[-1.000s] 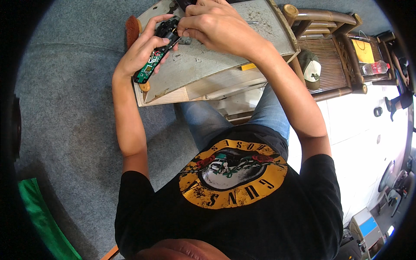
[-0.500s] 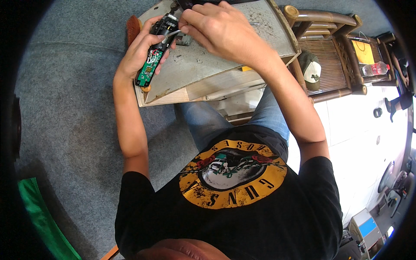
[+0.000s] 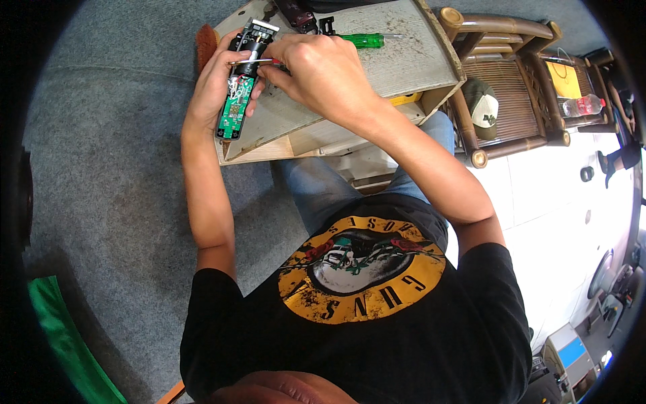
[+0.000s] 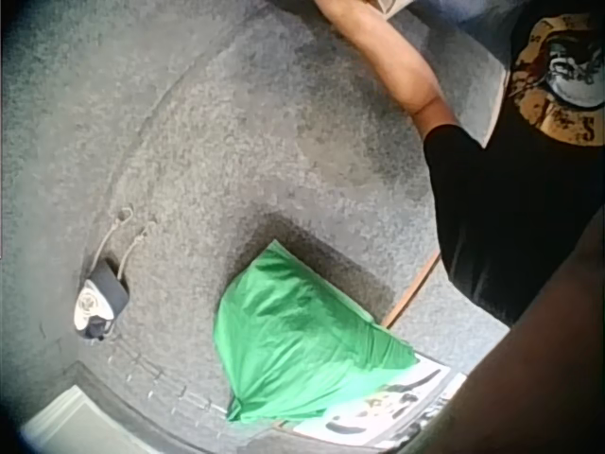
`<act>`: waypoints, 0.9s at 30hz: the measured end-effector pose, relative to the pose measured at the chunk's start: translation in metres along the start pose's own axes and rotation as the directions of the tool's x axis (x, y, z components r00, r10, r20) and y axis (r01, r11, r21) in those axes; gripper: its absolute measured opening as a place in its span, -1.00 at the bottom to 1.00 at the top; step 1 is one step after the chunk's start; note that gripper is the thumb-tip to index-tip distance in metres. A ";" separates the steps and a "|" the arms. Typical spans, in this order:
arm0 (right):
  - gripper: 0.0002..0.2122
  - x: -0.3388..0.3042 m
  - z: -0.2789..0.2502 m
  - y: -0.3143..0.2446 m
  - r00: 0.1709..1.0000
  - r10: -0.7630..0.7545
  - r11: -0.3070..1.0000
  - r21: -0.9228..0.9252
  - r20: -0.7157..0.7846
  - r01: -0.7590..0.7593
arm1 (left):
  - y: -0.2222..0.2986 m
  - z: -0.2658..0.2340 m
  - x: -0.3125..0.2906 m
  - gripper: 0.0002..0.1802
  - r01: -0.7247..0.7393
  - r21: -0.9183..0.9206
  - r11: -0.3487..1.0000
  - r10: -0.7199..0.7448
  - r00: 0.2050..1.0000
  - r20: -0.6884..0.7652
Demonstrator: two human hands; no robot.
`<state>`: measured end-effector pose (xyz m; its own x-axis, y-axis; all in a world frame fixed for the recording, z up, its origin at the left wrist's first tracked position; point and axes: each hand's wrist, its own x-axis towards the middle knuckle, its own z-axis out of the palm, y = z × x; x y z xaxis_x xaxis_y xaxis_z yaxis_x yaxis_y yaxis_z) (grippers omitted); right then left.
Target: The person uses a screwdriver to remove and replace screws from the internal motor assembly of a disassembled hair clipper, then uses pliers to adjust small metal components near the blade.
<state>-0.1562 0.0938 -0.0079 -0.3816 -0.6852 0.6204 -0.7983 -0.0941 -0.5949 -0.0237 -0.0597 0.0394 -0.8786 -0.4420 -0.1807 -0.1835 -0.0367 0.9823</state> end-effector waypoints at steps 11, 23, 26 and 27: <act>-0.78 0.005 0.000 -0.007 0.998 0.061 0.998 0.030 -0.002 -0.061 | 0.000 0.006 -0.005 -0.42 -0.043 0.051 0.998 0.046 0.998 -0.050; -0.81 -0.003 -0.018 0.001 0.994 0.108 0.993 -0.050 0.008 -0.108 | -0.006 -0.009 -0.003 -0.56 0.001 -0.196 0.981 0.020 0.994 0.109; -0.81 -0.009 -0.021 0.006 1.000 0.006 0.983 -0.186 0.013 -0.003 | -0.009 -0.013 -0.001 -0.58 0.050 -0.284 0.958 -0.004 0.987 0.162; -0.81 -0.011 -0.021 0.010 0.999 -0.023 0.977 -0.210 0.025 0.028 | -0.009 -0.012 0.000 -0.56 0.035 -0.239 0.970 0.000 0.989 0.147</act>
<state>-0.1694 0.1158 -0.0099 -0.3513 -0.7004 0.6213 -0.8888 0.0409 -0.4565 -0.0166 -0.0705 0.0307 -0.9339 -0.3055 -0.1858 -0.1038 -0.2657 0.9585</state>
